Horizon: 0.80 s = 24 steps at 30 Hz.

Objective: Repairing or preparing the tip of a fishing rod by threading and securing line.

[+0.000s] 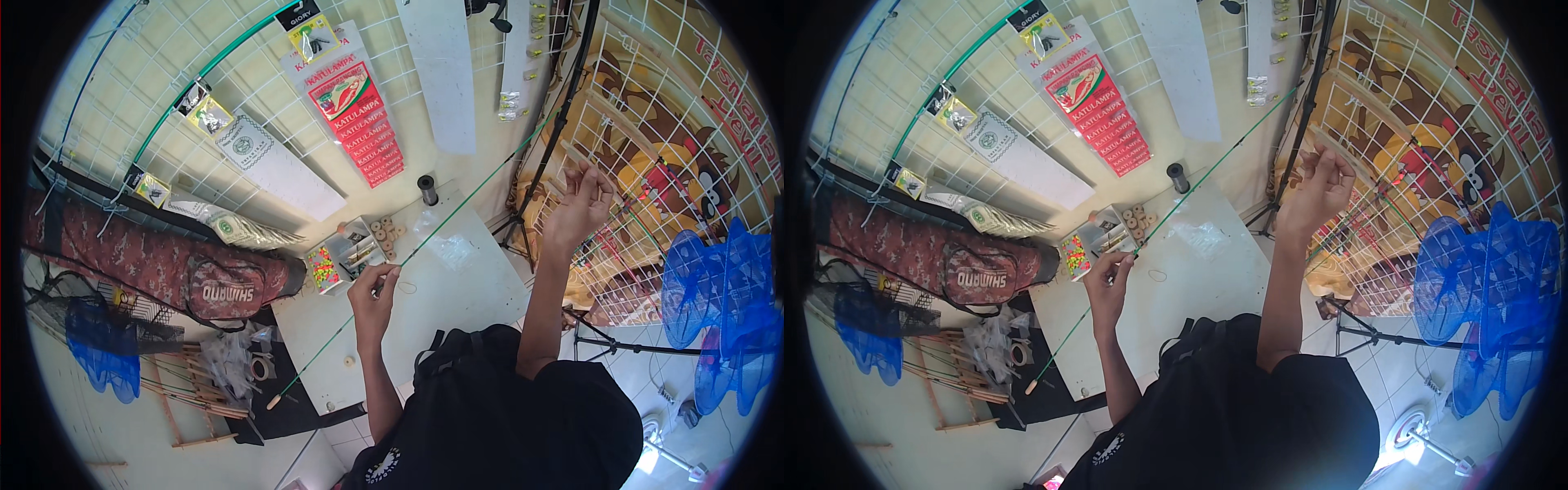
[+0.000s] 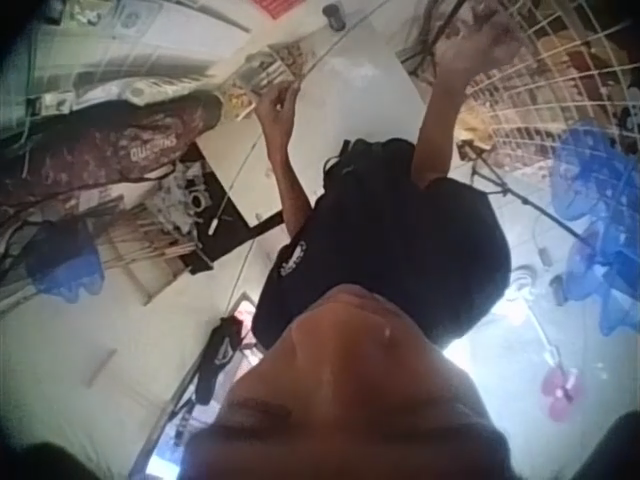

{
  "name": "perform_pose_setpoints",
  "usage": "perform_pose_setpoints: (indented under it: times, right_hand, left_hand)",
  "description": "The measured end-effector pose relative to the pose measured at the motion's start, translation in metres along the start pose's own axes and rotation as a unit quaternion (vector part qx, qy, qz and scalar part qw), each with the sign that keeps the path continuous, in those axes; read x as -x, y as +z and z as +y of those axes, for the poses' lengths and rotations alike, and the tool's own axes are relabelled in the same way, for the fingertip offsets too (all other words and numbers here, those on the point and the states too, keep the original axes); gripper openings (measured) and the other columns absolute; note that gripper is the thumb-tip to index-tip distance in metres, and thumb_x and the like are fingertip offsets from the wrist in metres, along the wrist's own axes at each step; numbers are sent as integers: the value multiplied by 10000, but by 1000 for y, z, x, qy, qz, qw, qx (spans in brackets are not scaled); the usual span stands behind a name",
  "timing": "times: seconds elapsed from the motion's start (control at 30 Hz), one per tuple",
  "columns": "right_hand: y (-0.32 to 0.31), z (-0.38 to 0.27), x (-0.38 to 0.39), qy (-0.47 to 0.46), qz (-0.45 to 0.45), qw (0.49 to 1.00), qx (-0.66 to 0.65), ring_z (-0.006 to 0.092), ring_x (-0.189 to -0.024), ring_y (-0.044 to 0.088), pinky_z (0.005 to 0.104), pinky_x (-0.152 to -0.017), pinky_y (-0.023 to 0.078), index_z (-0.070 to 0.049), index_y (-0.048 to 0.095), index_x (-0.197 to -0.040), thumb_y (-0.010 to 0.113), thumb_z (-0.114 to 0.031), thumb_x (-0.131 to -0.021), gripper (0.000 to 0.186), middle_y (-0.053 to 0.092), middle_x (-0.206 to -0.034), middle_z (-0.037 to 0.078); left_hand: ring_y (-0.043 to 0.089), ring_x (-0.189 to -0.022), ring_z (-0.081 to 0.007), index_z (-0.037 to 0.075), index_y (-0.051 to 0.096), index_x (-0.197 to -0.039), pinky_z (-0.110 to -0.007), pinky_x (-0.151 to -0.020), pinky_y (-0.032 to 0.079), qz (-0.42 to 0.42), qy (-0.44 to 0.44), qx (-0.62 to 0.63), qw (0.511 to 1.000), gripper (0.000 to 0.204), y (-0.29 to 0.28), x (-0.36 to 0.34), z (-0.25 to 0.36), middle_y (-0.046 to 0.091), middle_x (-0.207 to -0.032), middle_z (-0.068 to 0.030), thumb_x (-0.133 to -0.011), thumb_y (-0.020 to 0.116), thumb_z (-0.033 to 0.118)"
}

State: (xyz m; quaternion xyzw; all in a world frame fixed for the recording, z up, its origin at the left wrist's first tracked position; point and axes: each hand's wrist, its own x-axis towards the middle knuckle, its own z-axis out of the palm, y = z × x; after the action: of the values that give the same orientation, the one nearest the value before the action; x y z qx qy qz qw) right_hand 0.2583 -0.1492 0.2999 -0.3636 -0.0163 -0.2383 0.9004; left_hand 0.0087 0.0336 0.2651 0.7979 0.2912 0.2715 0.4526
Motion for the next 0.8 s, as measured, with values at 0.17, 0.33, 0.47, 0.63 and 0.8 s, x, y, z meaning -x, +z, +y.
perform_pose_setpoints:
  times: [0.17, 0.33, 0.47, 0.63, 0.8]
  right_hand:
    - [-7, -6, -7, -22, 49, 999, 1, 170, -844, 621, 319, -830, 547, -21, 477, -1043, 603, -82, -938, 175, 634, -980, 141]
    - [-26, 7, -13, 219, -79, 970, -71, 168, -902, 616, 320, -884, 523, -11, 585, -1045, 664, -125, -905, 197, 640, -985, 96]
    - [-29, 24, 12, 284, -155, 946, -26, 154, -914, 614, 327, -886, 515, -37, 607, -1018, 669, -128, -903, 159, 628, -1033, 75]
    - [-33, 41, 42, 315, -191, 929, 47, 187, -992, 623, 392, -939, 514, -33, 607, -995, 664, -133, -907, 145, 604, -1131, 108]
    - [-29, 37, 50, 363, -272, 889, 56, 306, -993, 661, 446, -851, 587, 37, 576, -1010, 631, -118, -923, 186, 622, -1150, 210]
  left_hand:
    - [476, -622, -100, 6, 689, -915, -259, -585, 408, 0, -21, -6, 1000, 124, -5, 3, -5, 629, -783, -45, -876, 685, 123]
    - [513, -633, -128, 13, 685, -913, -281, -583, 422, -7, -9, 3, 1000, 121, 1, 6, -6, 642, -810, -63, -880, 676, 129]
    - [553, -658, -158, 27, 690, -921, -303, -583, 435, -24, -3, -4, 1000, 117, 6, 8, -5, 656, -837, -72, -882, 668, 135]
    - [569, -654, -125, 12, 690, -929, -274, -602, 463, -43, 16, -9, 999, 116, 12, 12, -13, 672, -850, -71, -871, 680, 112]
    - [634, -818, -236, 40, 684, -989, -326, -724, 488, -94, -13, 25, 995, 137, 11, 19, -17, 664, -930, -106, -882, 667, 124]
